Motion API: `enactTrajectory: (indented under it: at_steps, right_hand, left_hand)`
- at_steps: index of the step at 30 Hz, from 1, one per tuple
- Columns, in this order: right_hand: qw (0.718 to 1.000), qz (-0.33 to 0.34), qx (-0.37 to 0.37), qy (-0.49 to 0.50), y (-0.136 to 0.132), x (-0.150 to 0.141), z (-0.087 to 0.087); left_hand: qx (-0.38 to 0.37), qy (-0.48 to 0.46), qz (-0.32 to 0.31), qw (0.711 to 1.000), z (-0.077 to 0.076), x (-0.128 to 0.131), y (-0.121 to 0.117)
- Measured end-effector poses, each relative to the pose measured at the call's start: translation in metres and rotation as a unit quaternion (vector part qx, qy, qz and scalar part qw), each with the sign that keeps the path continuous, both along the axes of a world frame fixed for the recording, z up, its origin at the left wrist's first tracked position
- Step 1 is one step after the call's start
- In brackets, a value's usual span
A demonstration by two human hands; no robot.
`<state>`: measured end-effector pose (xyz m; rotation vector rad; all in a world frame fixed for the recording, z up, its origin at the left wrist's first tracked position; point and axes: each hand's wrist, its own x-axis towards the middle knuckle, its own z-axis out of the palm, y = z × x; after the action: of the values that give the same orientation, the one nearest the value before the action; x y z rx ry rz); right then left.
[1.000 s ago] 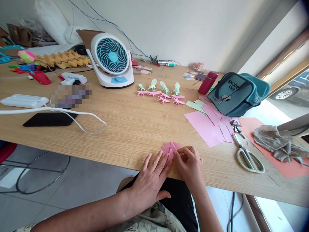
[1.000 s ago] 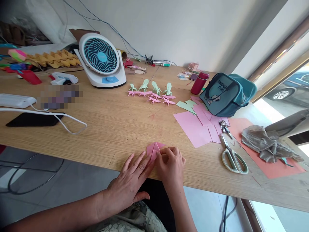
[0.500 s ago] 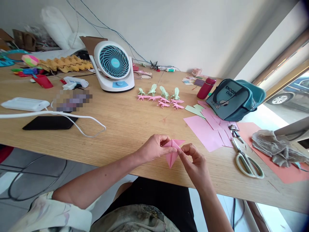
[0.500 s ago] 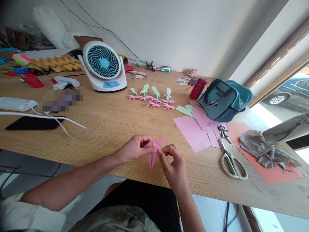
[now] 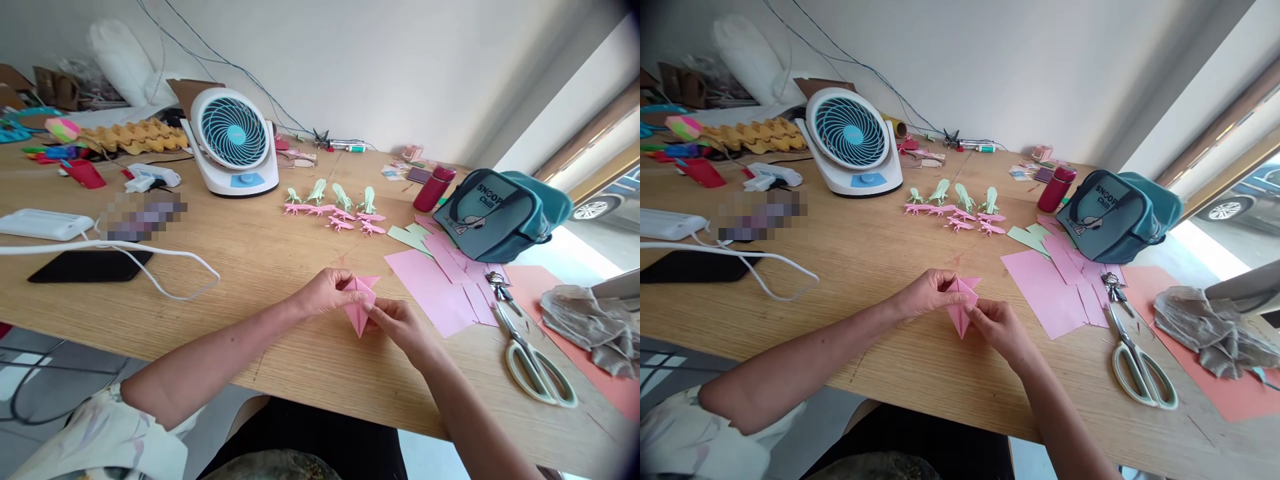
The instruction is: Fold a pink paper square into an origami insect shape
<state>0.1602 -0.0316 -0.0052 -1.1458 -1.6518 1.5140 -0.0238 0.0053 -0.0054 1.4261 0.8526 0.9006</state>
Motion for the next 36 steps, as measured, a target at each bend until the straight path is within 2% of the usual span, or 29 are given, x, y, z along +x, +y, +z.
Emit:
enactTrajectory:
  at_steps: [6, 10, 12, 21, 32, 36]
  right_hand:
    - [0.996, 0.033, -0.014, -0.081, 0.019, -0.004, -0.009]
    - [0.995, 0.059, -0.07, -0.052, 0.027, -0.01, -0.008]
    - [0.995, 0.06, -0.072, -0.036, 0.028, -0.013, -0.007]
    - [0.993, 0.1, -0.039, -0.048, 0.024, -0.009, -0.007]
    - [0.993, 0.113, -0.033, -0.003, 0.017, -0.009, -0.008]
    - [0.991, 0.127, -0.04, -0.023, 0.015, -0.008, -0.009]
  left_hand:
    - [-0.017, 0.019, 0.027, 0.999, -0.008, -0.005, 0.002]
    - [-0.039, 0.014, 0.056, 0.998, -0.006, -0.009, 0.003]
    - [-0.044, 0.007, 0.06, 0.997, -0.007, -0.01, 0.004]
    - [-0.051, -0.001, 0.051, 0.997, -0.011, -0.006, 0.002]
    - [-0.06, -0.036, 0.042, 0.997, -0.008, -0.009, 0.003]
    - [-0.06, -0.046, 0.064, 0.995, -0.006, -0.011, 0.004]
